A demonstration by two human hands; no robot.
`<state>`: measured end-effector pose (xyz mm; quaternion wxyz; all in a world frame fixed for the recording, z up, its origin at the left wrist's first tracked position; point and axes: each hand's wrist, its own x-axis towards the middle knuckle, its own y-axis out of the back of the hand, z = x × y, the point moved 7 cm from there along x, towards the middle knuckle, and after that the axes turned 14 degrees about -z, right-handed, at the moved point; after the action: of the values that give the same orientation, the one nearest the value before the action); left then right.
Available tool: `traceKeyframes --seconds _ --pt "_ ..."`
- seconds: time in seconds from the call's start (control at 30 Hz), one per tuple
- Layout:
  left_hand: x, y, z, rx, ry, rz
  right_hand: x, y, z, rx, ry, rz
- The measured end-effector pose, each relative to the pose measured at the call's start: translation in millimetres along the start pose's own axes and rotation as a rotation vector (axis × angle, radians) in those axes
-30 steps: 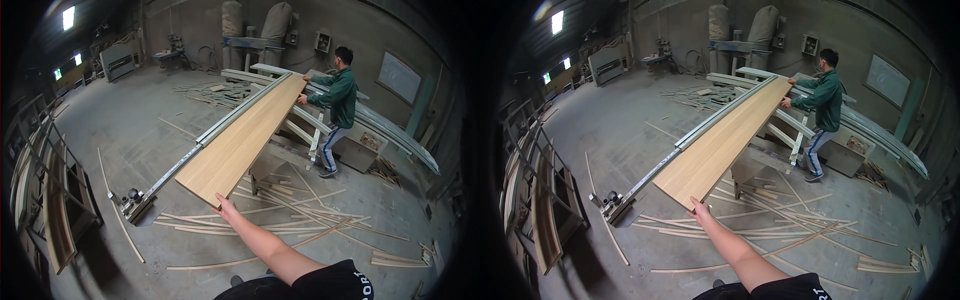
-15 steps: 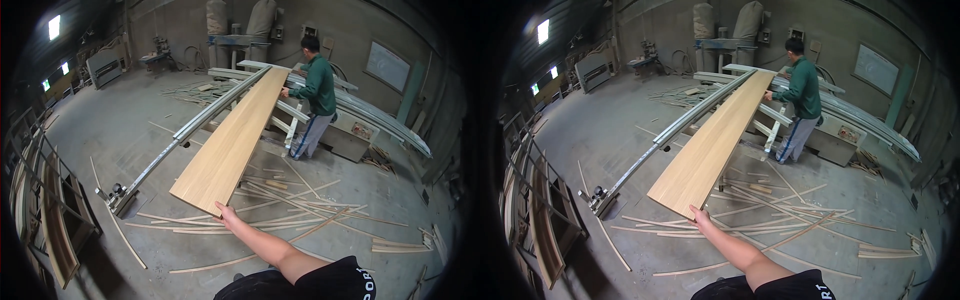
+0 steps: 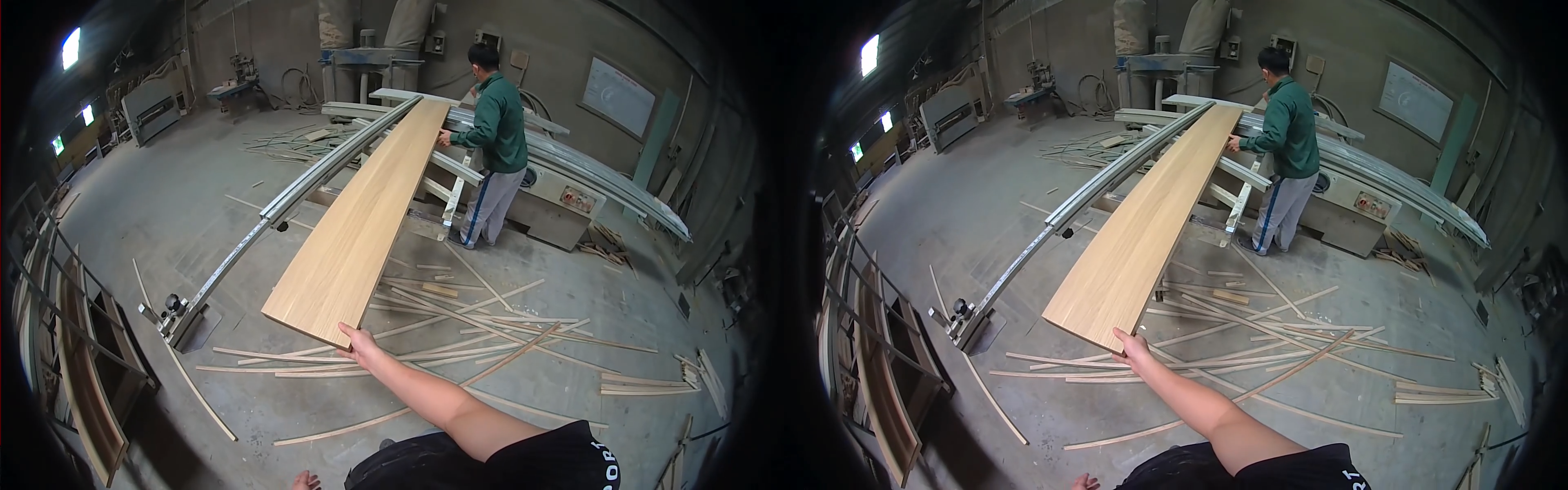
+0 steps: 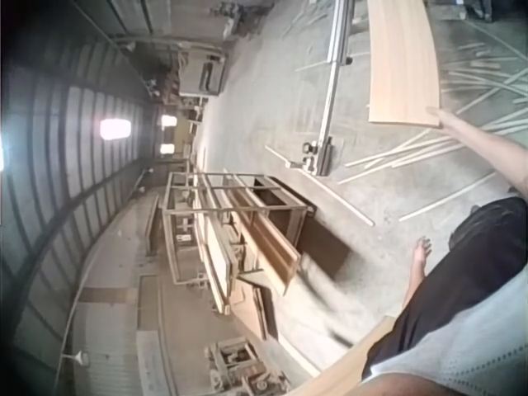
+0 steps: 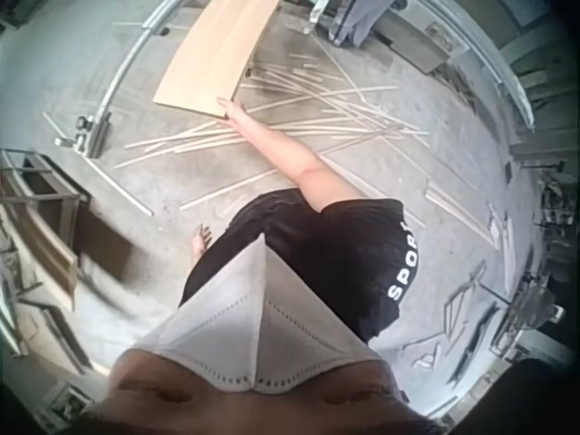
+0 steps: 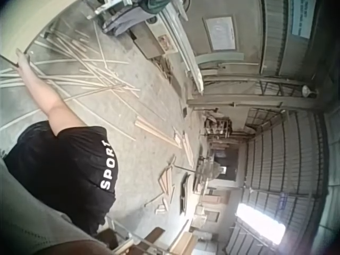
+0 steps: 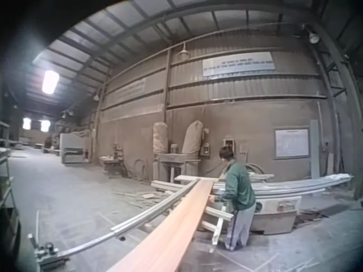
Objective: Cutting and moving long wooden planks using a sliding table saw in a furniture factory.
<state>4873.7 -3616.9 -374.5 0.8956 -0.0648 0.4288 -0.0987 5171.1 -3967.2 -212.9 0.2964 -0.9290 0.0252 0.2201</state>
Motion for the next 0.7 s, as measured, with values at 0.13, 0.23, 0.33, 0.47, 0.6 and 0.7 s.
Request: traceKeyframes --seconds 0.13,0.23,0.33,0.47,0.6,0.7 --pt "-5 -5 -29 -0.102 0.083 0.026 -4 3 -2 0.007 0.0 0.01" --pt "31 45 -121 -0.296 0.208 -0.04 -1 -10 2 0.014 -0.012 -0.011" --pt "35 60 -133 -0.27 0.201 -0.055 3 -12 0 0.024 -0.004 -0.019" --pt "32 70 -142 -0.131 0.254 0.077 4 -6 -3 0.032 -0.017 -0.024" --pt "42 71 -171 -0.168 0.193 -0.024 -1 -6 2 0.032 -0.042 -0.056" --pt "46 60 -174 -0.172 0.178 0.007 -2 -3 2 0.028 -0.034 -0.061"
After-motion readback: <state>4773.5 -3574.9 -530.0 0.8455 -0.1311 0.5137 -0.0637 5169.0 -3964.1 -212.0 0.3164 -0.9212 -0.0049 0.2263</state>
